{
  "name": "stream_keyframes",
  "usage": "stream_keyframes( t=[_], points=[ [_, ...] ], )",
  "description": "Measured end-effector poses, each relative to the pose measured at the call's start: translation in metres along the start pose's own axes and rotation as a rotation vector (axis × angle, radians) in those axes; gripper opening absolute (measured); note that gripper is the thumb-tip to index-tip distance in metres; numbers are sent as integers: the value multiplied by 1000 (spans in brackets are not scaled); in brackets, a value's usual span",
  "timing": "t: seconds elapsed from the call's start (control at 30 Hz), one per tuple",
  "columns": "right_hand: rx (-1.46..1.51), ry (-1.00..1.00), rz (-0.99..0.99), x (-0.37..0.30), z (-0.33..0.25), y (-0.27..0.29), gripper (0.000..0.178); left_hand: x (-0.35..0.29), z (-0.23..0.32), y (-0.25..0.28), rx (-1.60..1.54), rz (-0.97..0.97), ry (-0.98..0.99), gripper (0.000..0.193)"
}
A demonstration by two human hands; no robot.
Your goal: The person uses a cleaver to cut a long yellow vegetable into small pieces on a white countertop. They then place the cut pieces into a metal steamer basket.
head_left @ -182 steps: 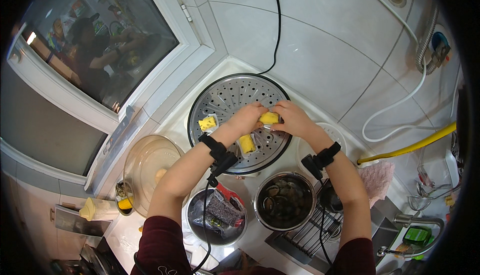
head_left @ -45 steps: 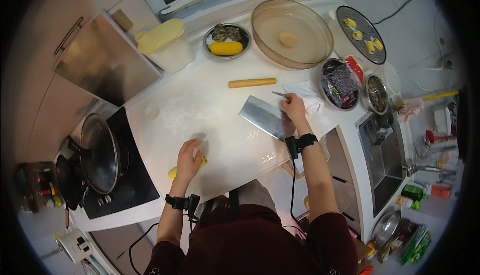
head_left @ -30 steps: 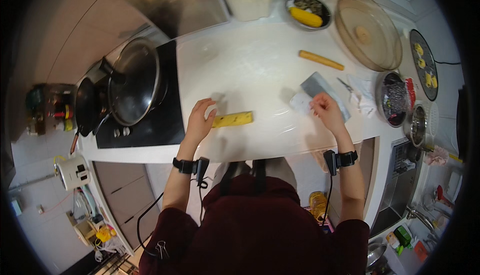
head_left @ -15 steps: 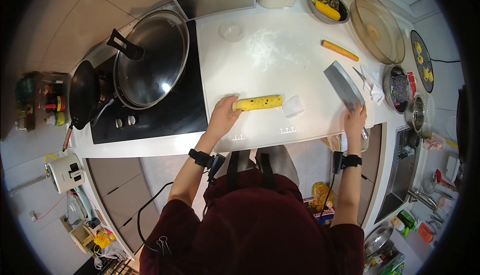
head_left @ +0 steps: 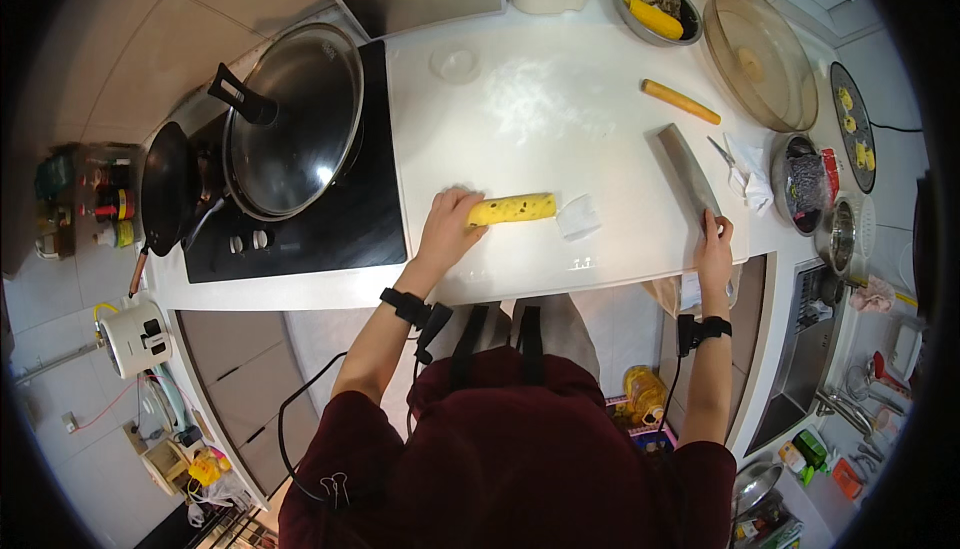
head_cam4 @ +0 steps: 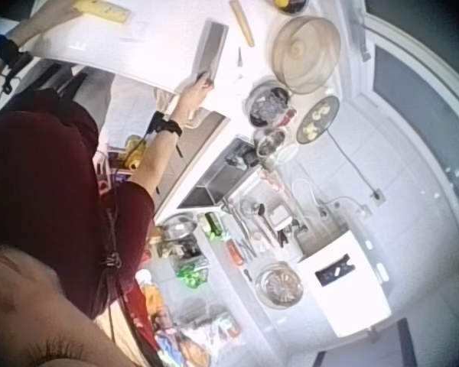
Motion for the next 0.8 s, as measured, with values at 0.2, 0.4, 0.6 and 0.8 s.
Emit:
stream_keyframes(
  t=[0.2, 0.4, 0.6, 0.8],
  points=[
    [160, 193, 259, -78, -98, 52, 45, 7, -10, -2, -50, -38, -97, 50],
    [429, 28, 60, -172, -246, 15, 24, 7, -32, -3, -188, -88, -207, 56],
    [547, -126, -115, -193, -334, -24, 34, 11, -46, -7, -350, -163, -196, 57],
    [441, -130, -132, -198, -350, -30, 36, 9, -37, -8, -219, -66, -203, 51]
  ],
)
Point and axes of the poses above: each hand's wrist, its own x-axis towards the middle knuckle, its own y-axis out of the back of the hand, z = x × y, the point moved 4 cm from there along x, towards the middle knuckle, and after that the axes turned 3 degrees about x, right-handed, at the moved point
